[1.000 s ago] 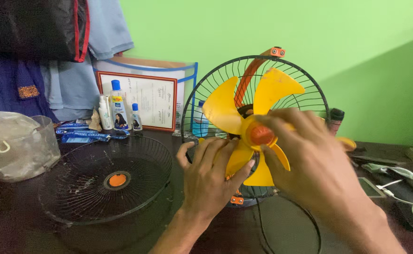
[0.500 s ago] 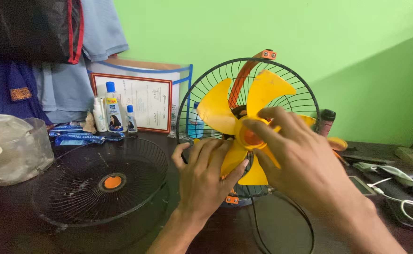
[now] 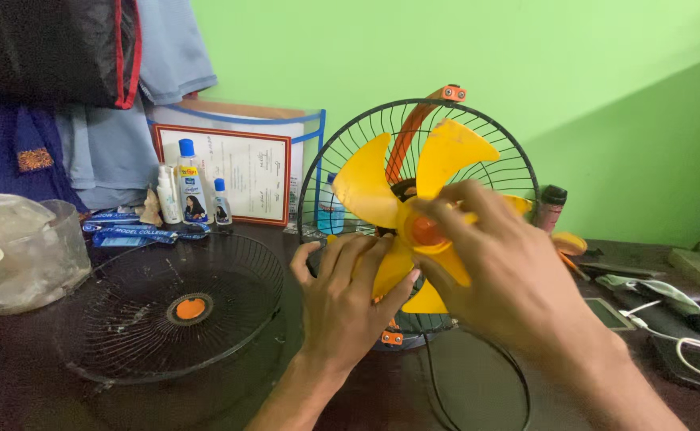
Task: The person unplugs a small table fan, then removes the front grille, the central cap, and the fan blade. They place the parts on the table and retrieve a screwdriver from a plastic bag, preparing to work on the motor housing.
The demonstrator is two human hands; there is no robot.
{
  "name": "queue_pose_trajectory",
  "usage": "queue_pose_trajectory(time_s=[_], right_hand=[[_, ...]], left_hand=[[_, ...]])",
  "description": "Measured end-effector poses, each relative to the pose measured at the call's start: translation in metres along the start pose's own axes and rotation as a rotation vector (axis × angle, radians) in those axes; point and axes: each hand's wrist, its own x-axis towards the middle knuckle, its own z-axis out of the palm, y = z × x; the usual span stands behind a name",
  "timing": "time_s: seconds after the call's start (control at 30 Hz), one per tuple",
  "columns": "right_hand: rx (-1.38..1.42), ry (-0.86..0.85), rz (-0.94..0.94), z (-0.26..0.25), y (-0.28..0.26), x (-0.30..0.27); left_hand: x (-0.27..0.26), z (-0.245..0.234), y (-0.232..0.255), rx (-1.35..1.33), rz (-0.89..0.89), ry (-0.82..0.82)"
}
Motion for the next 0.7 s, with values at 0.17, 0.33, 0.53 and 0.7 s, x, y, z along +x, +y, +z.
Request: queue_pose_trajectory(time_s=[0.17,0.33,0.53,0.7], right_hand=[[0.052,-0.163,0.223,0.009,-0.001,0.003],[-0.138,-0.419,0.573,0.003,-0.001,0.008],[-0.101,-0.108,0.112,0.002,-0.004,-0.001],[0.044,-0.119,0.281,0.008,0.003,0.006]], left_hand=[[0.002,0.001,0.000,-0.022,0.018,0.002],[0.002,-0.002,0.000,-0.026,0.020,0.016],[0.001,-0.003,-0.001,-0.007,0.008,-0.003],[0.003,-0.002,0.000,-0.046,0.011,0.016]])
